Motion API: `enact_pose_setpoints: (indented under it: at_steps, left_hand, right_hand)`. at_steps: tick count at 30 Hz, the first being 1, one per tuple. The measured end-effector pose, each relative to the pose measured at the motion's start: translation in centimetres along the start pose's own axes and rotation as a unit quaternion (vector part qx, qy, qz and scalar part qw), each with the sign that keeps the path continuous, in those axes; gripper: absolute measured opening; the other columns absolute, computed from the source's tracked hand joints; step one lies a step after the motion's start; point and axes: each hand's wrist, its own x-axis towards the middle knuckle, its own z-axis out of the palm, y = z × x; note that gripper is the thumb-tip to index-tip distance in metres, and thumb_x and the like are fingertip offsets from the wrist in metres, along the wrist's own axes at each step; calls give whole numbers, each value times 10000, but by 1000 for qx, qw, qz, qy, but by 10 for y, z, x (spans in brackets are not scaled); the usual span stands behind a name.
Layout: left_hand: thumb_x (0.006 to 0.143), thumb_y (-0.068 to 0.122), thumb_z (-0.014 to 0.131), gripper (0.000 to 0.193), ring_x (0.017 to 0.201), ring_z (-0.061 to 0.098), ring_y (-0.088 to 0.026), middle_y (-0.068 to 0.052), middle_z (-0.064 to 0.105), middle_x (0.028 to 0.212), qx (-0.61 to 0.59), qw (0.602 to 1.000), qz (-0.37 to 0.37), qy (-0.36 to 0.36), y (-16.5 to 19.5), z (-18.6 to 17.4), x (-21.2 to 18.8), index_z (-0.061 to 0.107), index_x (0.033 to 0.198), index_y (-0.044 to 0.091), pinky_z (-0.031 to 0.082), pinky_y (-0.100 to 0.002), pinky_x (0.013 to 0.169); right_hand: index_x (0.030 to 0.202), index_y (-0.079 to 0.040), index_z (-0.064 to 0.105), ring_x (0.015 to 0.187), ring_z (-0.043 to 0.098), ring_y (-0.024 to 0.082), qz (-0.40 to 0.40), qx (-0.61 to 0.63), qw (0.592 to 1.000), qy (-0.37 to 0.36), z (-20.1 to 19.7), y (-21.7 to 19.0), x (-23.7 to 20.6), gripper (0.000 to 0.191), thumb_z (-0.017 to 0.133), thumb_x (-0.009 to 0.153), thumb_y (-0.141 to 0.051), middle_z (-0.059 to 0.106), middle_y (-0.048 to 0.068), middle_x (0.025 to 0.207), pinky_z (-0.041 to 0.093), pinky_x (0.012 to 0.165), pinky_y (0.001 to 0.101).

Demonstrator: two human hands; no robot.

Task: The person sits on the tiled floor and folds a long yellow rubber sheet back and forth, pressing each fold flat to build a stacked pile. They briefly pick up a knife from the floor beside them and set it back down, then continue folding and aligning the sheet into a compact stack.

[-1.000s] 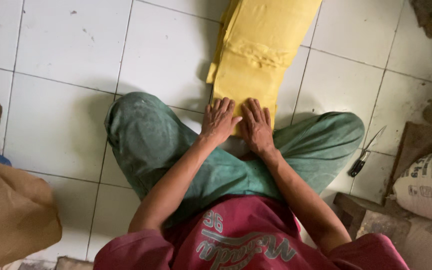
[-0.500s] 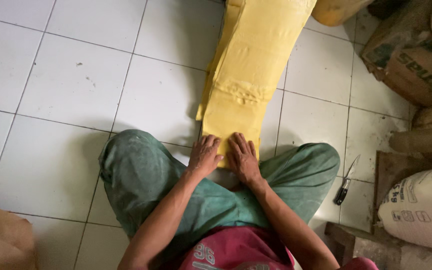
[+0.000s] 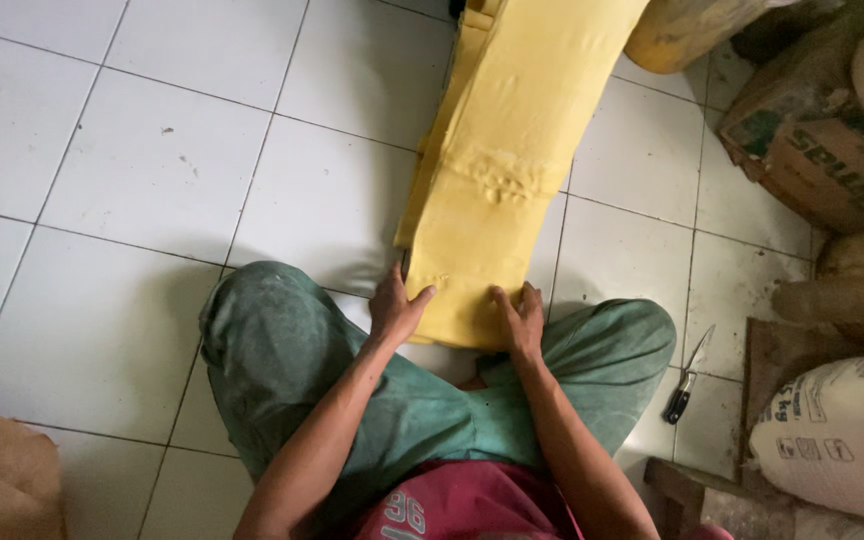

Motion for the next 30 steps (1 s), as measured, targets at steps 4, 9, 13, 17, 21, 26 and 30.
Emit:
enact_pose_setpoints:
  at_steps: [4,9,13,17,21,26,30]
  left_hand:
    - [824,359,819,805,1032,658,-350,-193,688,1111,-68,995,69,9,17,-10,-4,468,1470,32,481,-489,949]
    - [875,304,784,776,951,651,-200,-89,659,1010,-394,901,69,-169,56,-37,-12,432,1518,50,533,-355,849]
    - [887,236,768,739,1042,645,-203,-92,657,1105,-394,896,60,-197,65,-47,-5,431,1520,60,519,-347,934]
    - [961,204,748,693,1352,515,-254,-163,543,1426,-429,898,62,-76,48,-39,10,391,1528,24,399,-384,1133]
    - [959,265,719,599,1338,576,-299,-205,613,1412,-208,977,-8,48,22,-28,16,489,1454,21,459,-411,1095]
    - [909,352,743,691,1317,555,-365,-233,582,1409,-128,992,-3,5,9,-17,3,473,1440,2,445,-439,1087]
    - [868,401,763,783,1317,518,-415,-266,551,1405,-60,998,19,-24,13,-11,-5,444,1459,-2,420,-470,1090]
  right_hand:
    - [1189,-38,613,892,666,273,-10,57,998,13,-11,-34,-20,428,750,905,-327,715,203,1030,531,797,387]
    - [1311,-34,555,908,652,237,-81,126,988,-30,-23,-88,-52,477,728,919,-241,710,196,1096,538,801,370]
    - [1348,-11,568,1068,706,243,-111,72,988,-78,-21,-107,-45,537,753,923,-281,710,212,1219,548,900,372]
    - [1440,25,503,1261,615,288,-104,73,984,-126,-19,-103,-2,694,788,906,-315,618,245,1395,512,1010,374]
    - [1523,76,352,1416,457,330,-158,80,978,-109,-26,-72,39,858,797,895,-303,470,262,1527,409,1101,397]
    - [1526,60,422,1405,507,319,-48,75,995,-45,-41,-6,38,837,775,909,-383,518,254,1505,427,1124,396]
    - [1516,15,449,1299,599,318,-20,15,999,-47,-37,24,20,875,751,841,-452,602,245,1407,519,976,406]
